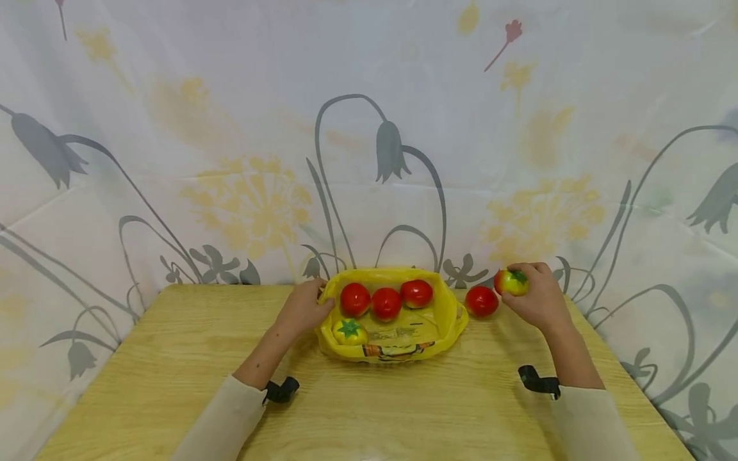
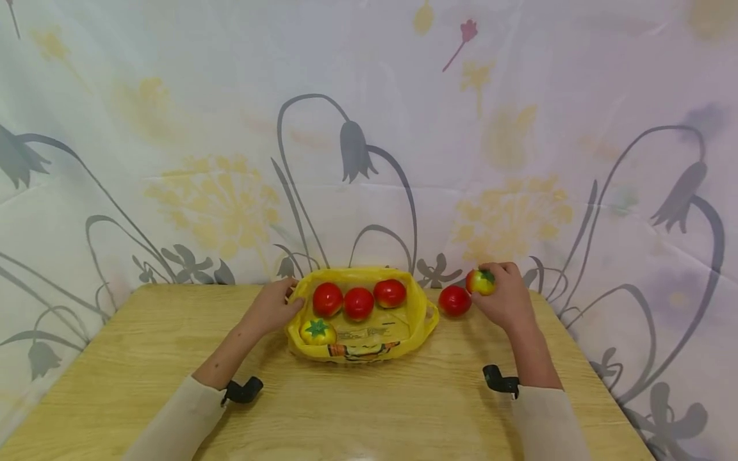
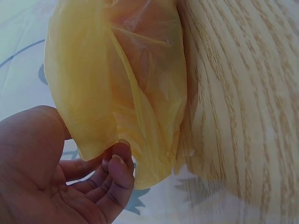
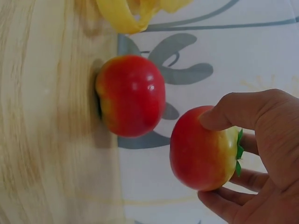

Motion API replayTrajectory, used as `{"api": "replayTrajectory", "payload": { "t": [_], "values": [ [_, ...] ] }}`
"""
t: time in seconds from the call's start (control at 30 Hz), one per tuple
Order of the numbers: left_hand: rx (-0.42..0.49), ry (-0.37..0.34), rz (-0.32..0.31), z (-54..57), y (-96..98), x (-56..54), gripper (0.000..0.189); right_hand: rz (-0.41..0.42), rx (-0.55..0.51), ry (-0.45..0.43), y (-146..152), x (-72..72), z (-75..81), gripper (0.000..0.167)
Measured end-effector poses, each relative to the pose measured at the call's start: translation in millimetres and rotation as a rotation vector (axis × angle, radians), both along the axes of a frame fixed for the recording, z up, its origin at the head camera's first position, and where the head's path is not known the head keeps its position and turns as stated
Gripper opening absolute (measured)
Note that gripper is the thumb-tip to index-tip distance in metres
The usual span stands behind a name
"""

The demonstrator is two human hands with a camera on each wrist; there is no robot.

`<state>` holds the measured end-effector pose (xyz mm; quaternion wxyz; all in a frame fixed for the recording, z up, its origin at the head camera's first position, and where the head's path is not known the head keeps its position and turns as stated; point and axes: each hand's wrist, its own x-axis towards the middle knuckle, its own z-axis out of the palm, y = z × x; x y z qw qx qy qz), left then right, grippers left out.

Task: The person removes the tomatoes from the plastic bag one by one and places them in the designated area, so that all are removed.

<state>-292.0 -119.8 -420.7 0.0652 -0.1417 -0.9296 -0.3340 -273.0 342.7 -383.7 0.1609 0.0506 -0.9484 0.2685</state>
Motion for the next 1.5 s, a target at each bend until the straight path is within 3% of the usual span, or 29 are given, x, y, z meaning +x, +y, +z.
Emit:
{"api": "replayTrajectory", "payload": {
  "t": [0.93,1.3,1.5],
  "values": [
    [-0.001,-0.001,0.003,-1.8,-1.1,2.1,0.036,-0.039,0.003,-0.03,25.1,-11.6,-40.5,0.054],
    [0.011,0.009,-0.007,1.2,-0.7,1.4,0.036,-0.015,0.017,-0.01,28.9,-12.9,-44.9,0.053],
    [0.006,-0.008,0.003,0.9,-0.5,2.1,0.038,-0.023,0.021,-0.061,30.9,-14.6,-49.6,0.056]
  ]
}}
